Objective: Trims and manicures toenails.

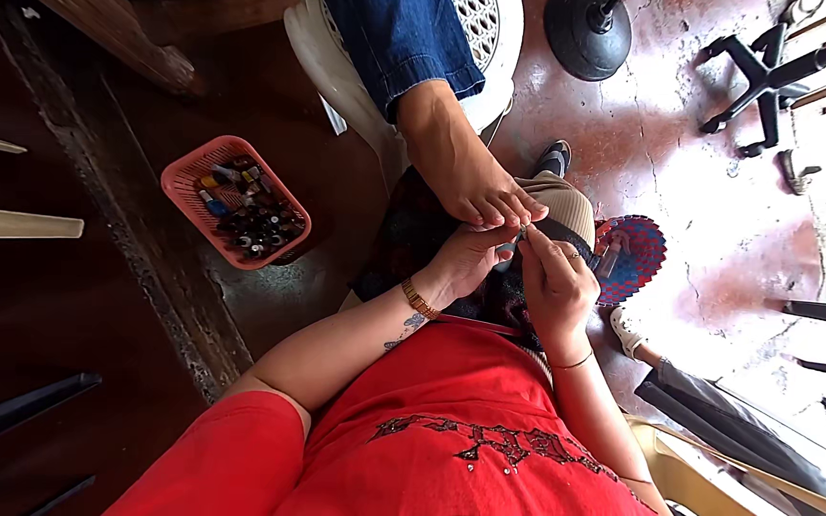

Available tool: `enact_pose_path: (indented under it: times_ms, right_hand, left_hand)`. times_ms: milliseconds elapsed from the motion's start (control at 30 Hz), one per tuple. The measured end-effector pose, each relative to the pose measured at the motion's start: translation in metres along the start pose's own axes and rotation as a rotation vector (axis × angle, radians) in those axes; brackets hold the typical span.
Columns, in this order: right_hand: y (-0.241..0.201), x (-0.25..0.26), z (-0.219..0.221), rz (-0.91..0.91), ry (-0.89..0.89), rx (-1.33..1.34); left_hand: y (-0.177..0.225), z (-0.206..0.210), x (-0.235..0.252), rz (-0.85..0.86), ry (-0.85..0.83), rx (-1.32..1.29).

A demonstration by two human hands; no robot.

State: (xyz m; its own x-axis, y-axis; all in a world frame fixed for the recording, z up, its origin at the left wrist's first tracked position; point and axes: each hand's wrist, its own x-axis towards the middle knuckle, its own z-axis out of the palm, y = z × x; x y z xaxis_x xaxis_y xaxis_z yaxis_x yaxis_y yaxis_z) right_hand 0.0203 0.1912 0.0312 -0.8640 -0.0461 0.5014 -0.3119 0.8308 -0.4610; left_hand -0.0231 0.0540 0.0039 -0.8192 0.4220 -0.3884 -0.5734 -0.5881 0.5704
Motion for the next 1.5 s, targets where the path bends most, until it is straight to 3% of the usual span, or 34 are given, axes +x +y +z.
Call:
enact_pose_path:
  times_ms: [133,367,600,867,1500]
  right_hand:
    - [-0.006,-0.001,-0.006,0.163,-0.065,0.158]
    - [-0.016,-0.002,-0.008,0.283,-0.105,0.237]
    - [-0.018,-0.002,-0.001,0.107,-0.063,0.003]
    - [-0.021,-0.001,-0.006,0.215,-0.1,0.077]
    - [-0.016,0.001,-0.009,0.043,-0.107,-0.068]
  left_hand:
    - [-0.003,-0.002,0.002,0.016,-0.013,0.022]
    - [-0.002,0.0,0.006,0.007,-0.001,-0.023]
    - [-0.001,0.003,0.009,-0.005,0.024,-0.06]
    - [-0.001,0.003,0.008,-0.009,0.025,-0.028]
    - [0.005,0.01,0.0,-0.02,0.043,-0.001]
